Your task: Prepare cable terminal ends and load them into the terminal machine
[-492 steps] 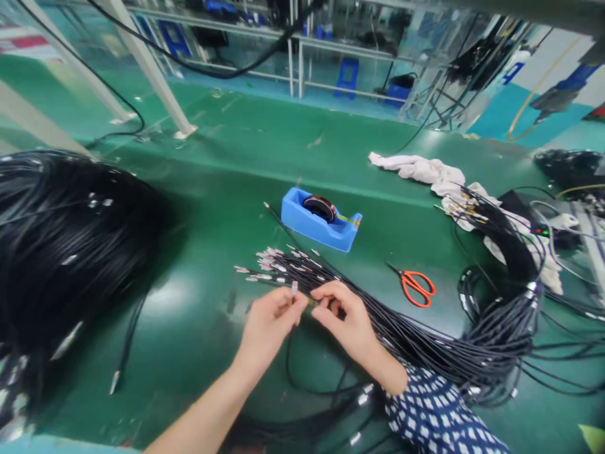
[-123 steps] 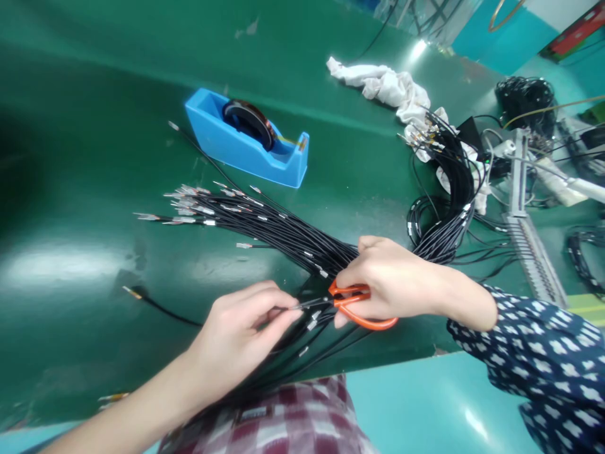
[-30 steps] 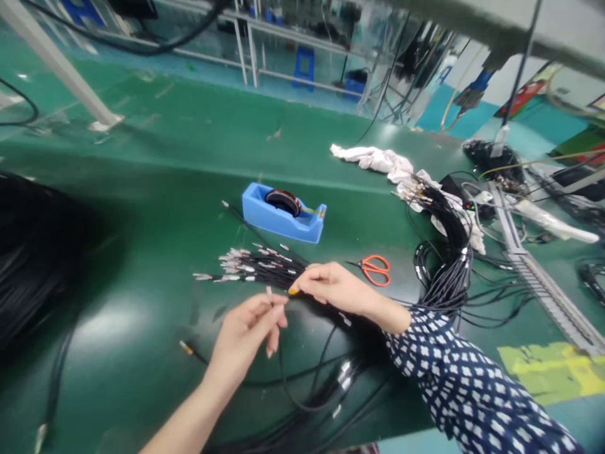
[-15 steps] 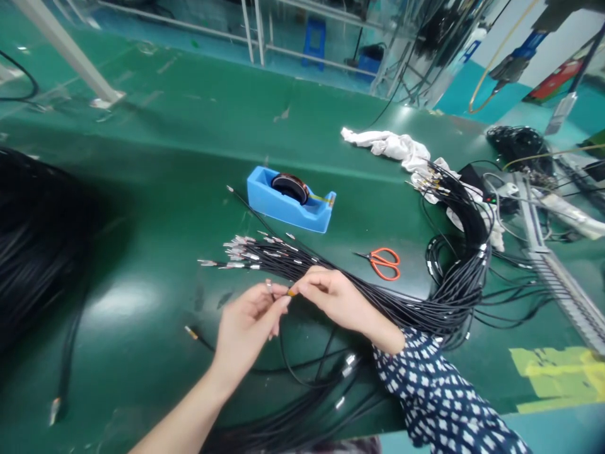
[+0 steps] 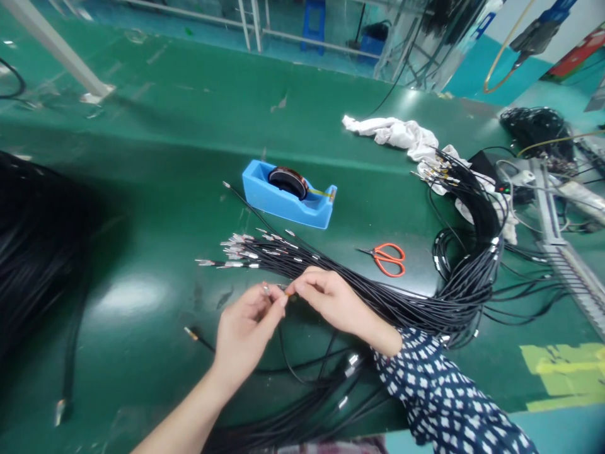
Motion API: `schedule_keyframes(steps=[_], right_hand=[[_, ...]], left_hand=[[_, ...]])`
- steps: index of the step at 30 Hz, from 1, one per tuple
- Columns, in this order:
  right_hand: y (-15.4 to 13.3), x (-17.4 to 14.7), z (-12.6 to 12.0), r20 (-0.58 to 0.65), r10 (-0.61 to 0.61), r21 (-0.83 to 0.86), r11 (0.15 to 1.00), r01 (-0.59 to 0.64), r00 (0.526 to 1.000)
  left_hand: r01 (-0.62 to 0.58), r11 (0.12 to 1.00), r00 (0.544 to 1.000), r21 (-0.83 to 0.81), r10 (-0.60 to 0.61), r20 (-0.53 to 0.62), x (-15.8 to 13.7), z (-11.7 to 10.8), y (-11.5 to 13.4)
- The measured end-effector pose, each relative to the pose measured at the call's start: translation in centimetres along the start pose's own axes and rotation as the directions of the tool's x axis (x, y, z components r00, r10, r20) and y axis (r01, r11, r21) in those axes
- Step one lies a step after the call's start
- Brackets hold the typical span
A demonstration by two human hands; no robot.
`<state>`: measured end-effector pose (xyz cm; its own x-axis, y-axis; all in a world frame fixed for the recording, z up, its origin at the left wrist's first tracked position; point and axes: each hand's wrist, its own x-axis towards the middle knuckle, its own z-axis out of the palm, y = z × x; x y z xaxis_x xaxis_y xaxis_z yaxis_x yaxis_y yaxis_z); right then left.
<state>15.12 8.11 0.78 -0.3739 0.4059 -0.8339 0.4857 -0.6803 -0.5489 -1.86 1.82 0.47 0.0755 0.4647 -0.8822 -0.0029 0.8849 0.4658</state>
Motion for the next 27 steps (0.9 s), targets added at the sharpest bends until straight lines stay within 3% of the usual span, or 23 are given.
schedule_keyframes(steps=[6,11,19,27], right_hand=[[0.7,-0.2,0.9,-0.132,0.01,0.144,0.99,0.009,0.991],[0.8,-0.1,2.0,-0.117,0.006,0.263,0.964,0.025,0.993],[0.2,-0.1,1.1,-0.164,0.032,0.279,0.96,0.015,0.986],[-0.9,-0.2,0.6,-0.123,-0.01,0.236,0.971,0.039,0.992]], left_hand=[[0.105,0.958,0.994,-0.267,-0.107,0.009,0.4,-0.4,0.2],[0.153,0.915,0.988,-0.372,-0.146,0.047,0.5,-0.4,0.3],[0.056,0.935,0.995,-0.349,-0.024,0.094,-0.1,-0.4,1.1],[0.03,0.983,0.999,-0.183,-0.023,0.04,-0.9,-0.2,1.5]])
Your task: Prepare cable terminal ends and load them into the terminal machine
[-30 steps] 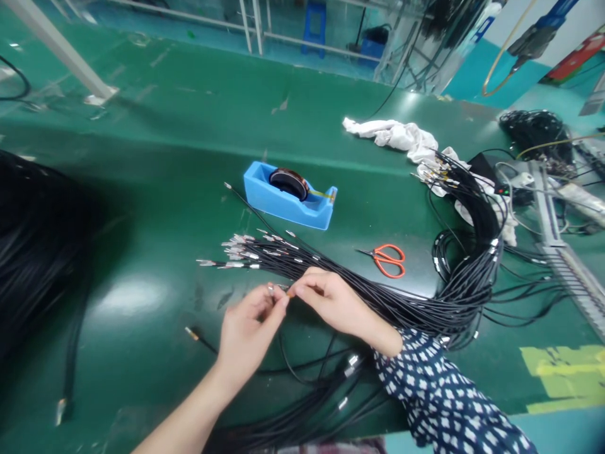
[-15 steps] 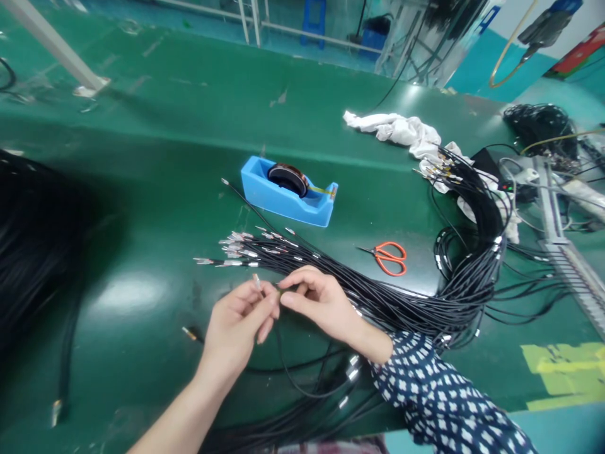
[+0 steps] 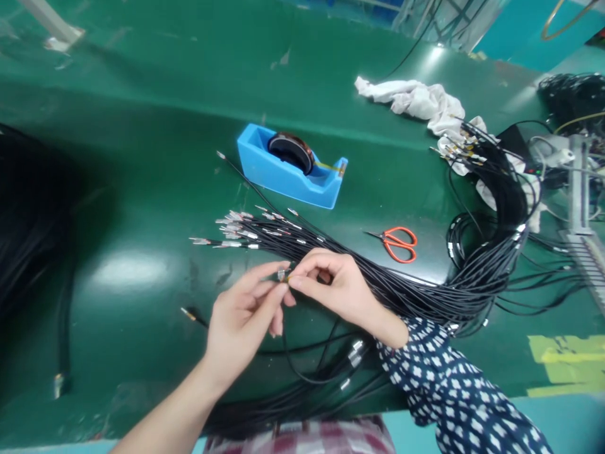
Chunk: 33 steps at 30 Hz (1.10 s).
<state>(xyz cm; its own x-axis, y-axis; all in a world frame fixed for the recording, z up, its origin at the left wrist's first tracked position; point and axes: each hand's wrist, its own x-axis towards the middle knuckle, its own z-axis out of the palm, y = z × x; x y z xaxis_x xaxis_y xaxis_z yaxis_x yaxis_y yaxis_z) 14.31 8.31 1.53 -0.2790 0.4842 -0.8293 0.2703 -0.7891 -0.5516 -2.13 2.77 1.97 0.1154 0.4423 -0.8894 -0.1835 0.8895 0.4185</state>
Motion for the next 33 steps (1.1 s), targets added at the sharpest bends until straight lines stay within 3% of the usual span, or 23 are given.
schedule_keyframes(steps=[33], right_hand=[[0.45,0.33,0.09,0.023,-0.003,-0.032,0.999,0.004,1.0]], left_hand=[[0.014,1.0,0.998,0.015,-0.015,0.065,-0.15,-0.34,-0.39]])
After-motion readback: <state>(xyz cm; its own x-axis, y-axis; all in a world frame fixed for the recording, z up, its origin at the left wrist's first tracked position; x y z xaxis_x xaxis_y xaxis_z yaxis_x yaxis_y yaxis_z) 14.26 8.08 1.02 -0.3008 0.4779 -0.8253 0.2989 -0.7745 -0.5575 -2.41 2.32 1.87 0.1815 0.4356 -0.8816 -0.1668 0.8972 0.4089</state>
